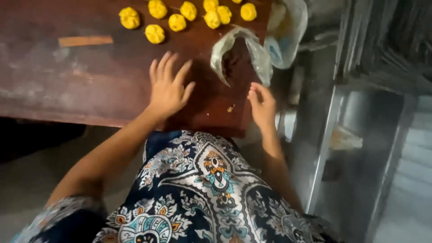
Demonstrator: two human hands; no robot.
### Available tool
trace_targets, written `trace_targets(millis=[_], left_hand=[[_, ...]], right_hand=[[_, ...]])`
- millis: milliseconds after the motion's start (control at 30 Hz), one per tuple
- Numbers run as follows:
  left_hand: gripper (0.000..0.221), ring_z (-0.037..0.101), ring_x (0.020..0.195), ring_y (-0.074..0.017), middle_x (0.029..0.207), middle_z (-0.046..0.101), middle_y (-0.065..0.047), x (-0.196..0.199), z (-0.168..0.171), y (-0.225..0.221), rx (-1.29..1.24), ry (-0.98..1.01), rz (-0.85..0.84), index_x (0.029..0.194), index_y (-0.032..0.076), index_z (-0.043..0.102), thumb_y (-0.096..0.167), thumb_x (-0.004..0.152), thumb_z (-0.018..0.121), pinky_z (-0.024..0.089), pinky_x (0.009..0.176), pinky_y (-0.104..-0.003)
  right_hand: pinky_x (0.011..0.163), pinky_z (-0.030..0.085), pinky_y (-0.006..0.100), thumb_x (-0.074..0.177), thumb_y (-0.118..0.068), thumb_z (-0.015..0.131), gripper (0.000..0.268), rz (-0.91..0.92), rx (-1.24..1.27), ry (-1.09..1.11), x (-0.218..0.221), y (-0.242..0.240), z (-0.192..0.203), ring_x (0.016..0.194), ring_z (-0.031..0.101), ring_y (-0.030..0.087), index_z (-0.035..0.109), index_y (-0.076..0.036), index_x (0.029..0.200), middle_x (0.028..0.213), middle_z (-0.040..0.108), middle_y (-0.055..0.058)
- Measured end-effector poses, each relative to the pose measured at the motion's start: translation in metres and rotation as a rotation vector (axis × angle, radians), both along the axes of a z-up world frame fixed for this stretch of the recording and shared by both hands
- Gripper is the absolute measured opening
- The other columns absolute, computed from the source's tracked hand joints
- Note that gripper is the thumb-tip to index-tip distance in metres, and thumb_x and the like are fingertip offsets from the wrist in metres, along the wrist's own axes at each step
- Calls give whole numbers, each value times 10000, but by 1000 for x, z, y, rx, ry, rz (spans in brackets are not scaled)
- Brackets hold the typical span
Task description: Shaping yellow dough balls and filling them with a dark paste on a wooden table.
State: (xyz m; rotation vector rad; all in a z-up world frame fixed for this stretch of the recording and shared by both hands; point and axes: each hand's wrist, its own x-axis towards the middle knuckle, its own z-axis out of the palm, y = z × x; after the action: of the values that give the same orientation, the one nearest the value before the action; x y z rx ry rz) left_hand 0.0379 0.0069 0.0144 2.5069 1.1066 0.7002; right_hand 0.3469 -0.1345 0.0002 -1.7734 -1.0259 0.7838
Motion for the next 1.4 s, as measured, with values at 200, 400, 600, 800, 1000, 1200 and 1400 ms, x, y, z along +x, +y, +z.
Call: trace_targets(millis=[200, 400, 600, 800, 1000, 1200, 1400], left_hand=[[661, 320, 1481, -478, 1546, 391, -303, 41, -42, 25, 137, 27, 15, 1578, 73, 442, 397, 1043, 658, 206, 1228, -628], [498, 471, 1345, -431, 1433, 521, -222, 36, -35, 26, -236, -265, 89, 1438, 107, 565, 243, 969, 663, 369, 1173, -528], [375, 570, 1140, -441, 1226, 639, -212, -2, -14, 3, -177, -198, 258, 1314, 48, 617, 109, 956, 715, 464, 1022, -496], [378, 608, 1037, -411, 1065, 672, -193, -17, -65, -9, -129, 192, 159, 1136, 53, 696, 189, 791, 767, 510, 920, -480], [290, 647, 940, -418, 952, 700, -206, -9, -37, 2, -166, 214, 124, 933, 45, 701, 311, 840, 769, 545, 794, -487], [377, 755, 907, -224, 1027, 781, -128, -7, -48, 11, -706, -616, 178, 1131, 13, 716, 276, 870, 782, 597, 784, -340], [415, 707, 922, -108, 1062, 772, -55, 37, -21, 5, -1289, -972, 236, 1211, -60, 724, 258, 944, 737, 568, 844, -273]], right_hand=[[835, 561, 311, 996, -115, 699, 266, 120, 30, -249, 9, 48, 23, 946, 682, 185, 694, -30, 1248, 1124, 714, 101], [869, 567, 394, 956, -200, 746, 291, 228, 41, -517, 14, 100, 7, 976, 698, 328, 713, -51, 1204, 1150, 692, 142], [906, 417, 576, 765, -338, 842, 501, 424, 15, -928, -8, 128, 7, 1062, 591, 373, 725, -10, 1125, 1066, 671, 160], [935, 437, 548, 823, -209, 780, 187, 398, 8, -1058, -8, 136, -24, 1062, 590, 370, 709, -71, 927, 1013, 648, 152], [875, 481, 529, 807, -170, 764, 131, 438, -34, -1033, 7, 145, -10, 926, 666, 360, 740, -50, 853, 920, 712, 163], [846, 560, 319, 992, -205, 731, 239, 330, -122, -152, 5, 112, 29, 939, 706, 183, 774, -17, 1132, 1064, 786, 138], [951, 557, 272, 979, -101, 673, 317, 275, -55, 316, -69, 80, 60, 1062, 694, 119, 688, -36, 1289, 1227, 732, 52]])
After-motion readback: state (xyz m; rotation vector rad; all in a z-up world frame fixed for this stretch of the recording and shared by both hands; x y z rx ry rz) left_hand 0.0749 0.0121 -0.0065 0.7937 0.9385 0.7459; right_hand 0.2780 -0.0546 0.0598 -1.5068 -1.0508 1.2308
